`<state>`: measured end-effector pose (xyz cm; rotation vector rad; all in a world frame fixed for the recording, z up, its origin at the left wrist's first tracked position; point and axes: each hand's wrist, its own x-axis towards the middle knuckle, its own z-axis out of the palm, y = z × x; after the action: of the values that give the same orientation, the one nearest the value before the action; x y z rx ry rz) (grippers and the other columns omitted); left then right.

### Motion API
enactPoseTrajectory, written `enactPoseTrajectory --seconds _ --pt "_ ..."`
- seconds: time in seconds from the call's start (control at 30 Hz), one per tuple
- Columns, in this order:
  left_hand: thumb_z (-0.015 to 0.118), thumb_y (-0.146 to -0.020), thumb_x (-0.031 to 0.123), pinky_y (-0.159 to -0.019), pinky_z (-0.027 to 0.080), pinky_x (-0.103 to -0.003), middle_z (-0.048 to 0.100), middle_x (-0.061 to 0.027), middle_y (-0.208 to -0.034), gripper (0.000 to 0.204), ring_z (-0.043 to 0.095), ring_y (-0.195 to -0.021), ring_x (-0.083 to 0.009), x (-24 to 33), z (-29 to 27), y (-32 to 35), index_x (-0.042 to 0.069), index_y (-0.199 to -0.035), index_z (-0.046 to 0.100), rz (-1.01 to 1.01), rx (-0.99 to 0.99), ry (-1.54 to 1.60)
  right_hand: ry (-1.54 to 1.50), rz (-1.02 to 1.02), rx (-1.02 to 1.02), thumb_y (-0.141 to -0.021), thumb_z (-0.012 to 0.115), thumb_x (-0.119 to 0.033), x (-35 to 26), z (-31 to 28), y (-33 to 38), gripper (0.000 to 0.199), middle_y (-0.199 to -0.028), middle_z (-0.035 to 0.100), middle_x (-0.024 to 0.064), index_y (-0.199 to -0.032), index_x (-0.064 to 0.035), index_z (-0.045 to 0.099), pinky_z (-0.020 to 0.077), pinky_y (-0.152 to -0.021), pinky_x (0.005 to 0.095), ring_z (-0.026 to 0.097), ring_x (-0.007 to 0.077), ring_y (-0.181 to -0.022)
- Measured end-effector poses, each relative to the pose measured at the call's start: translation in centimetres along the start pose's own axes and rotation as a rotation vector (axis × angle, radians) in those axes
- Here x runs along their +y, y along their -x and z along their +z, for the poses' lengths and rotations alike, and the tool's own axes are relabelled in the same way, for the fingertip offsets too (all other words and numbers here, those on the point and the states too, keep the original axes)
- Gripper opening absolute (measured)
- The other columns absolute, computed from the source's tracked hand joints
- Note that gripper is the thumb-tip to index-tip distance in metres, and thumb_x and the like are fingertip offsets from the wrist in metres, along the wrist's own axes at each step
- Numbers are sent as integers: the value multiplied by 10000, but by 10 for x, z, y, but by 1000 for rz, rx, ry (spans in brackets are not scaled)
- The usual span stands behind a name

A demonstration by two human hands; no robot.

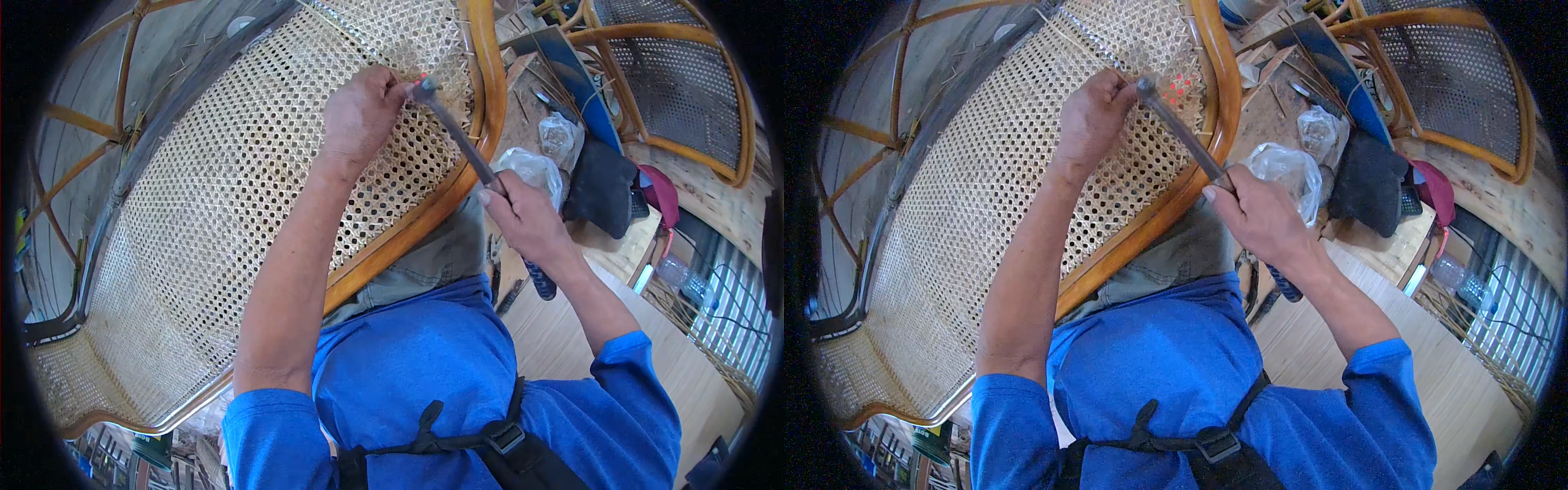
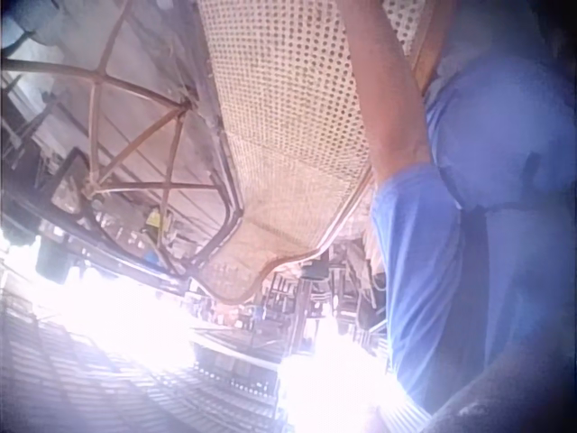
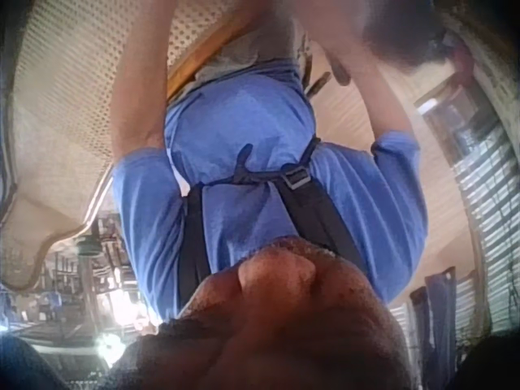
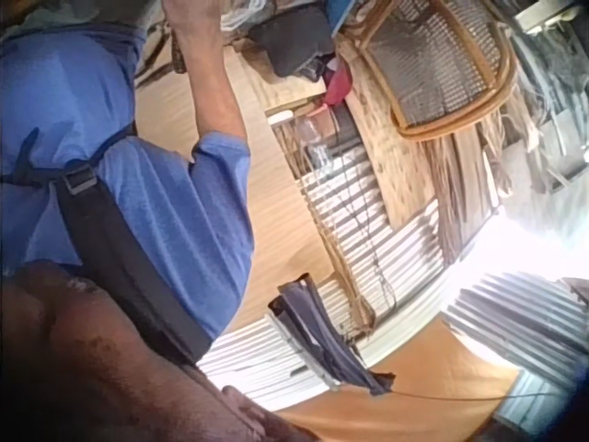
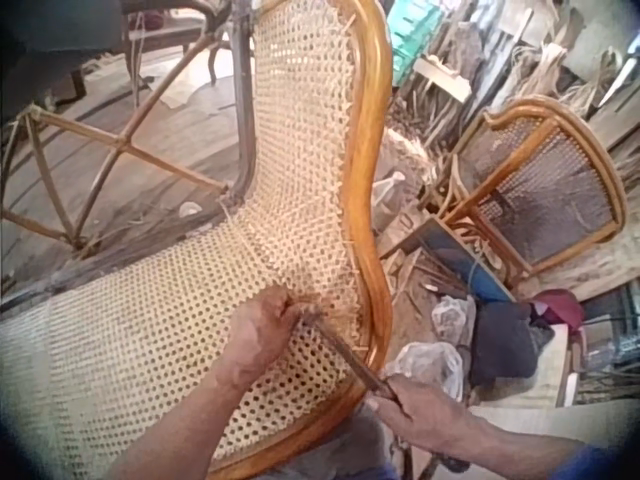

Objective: Repairing a rattan chair by weaving and securing joints with a hammer and pins.

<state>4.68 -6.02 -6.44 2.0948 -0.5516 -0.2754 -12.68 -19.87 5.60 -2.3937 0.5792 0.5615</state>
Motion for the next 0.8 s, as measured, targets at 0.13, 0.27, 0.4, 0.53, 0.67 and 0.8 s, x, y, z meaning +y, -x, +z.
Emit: enactPoseTrajectory --seconds 0.13,0.27,0.4,0.53,0.67,0.8 --pt "649 -869 306 -552 482 -359 614 -117 -665 241 612 -588 -255 -5 1 5 67 -842 628 159 100 -7 -185 -14 62 -926 549 -298 0 -1 9 297 -679 564 192 -879 -7 515 439 -578 435 592 368 -648" --pt "651 -848 334 -624 500 -404 640 -129 -786 271 635 -700 -307 1 0 3 66 -820 628 53 20 -11 -207 -54 94 -928 557 -290 2 3 5 286 -665 551 172 -892 -8 523 438 -568 400 578 310 -610" --pt "639 -854 355 -631 500 -413 640 -137 -791 295 632 -697 -324 -3 2 -1 62 -819 625 31 18 -36 -126 50 21 -909 592 -256 10 3 0 251 -675 547 147 -908 -12 532 436 -560 357 548 243 -580" --pt "613 -871 351 -660 501 -424 644 -152 -834 296 632 -737 -344 -3 -1 4 57 -843 628 28 8 43 -129 -166 311 -859 643 -200 8 5 11 225 -673 534 119 -911 -15 526 438 -562 359 541 201 -576" --pt "603 -878 324 -681 501 -424 646 -158 -866 271 633 -766 -344 -2 -3 2 55 -864 634 -11 -39 115 -267 -32 196 -831 666 -174 16 4 6 231 -659 510 92 -923 -17 523 433 -559 355 525 174 -579" --pt "597 -884 310 -695 501 -420 644 -158 -868 256 635 -773 -339 -5 -5 3 58 -886 638 4 -38 143 -187 74 17 -860 640 -214 13 1 2 241 -658 511 115 -941 -22 518 434 -567 363 541 199 -598"
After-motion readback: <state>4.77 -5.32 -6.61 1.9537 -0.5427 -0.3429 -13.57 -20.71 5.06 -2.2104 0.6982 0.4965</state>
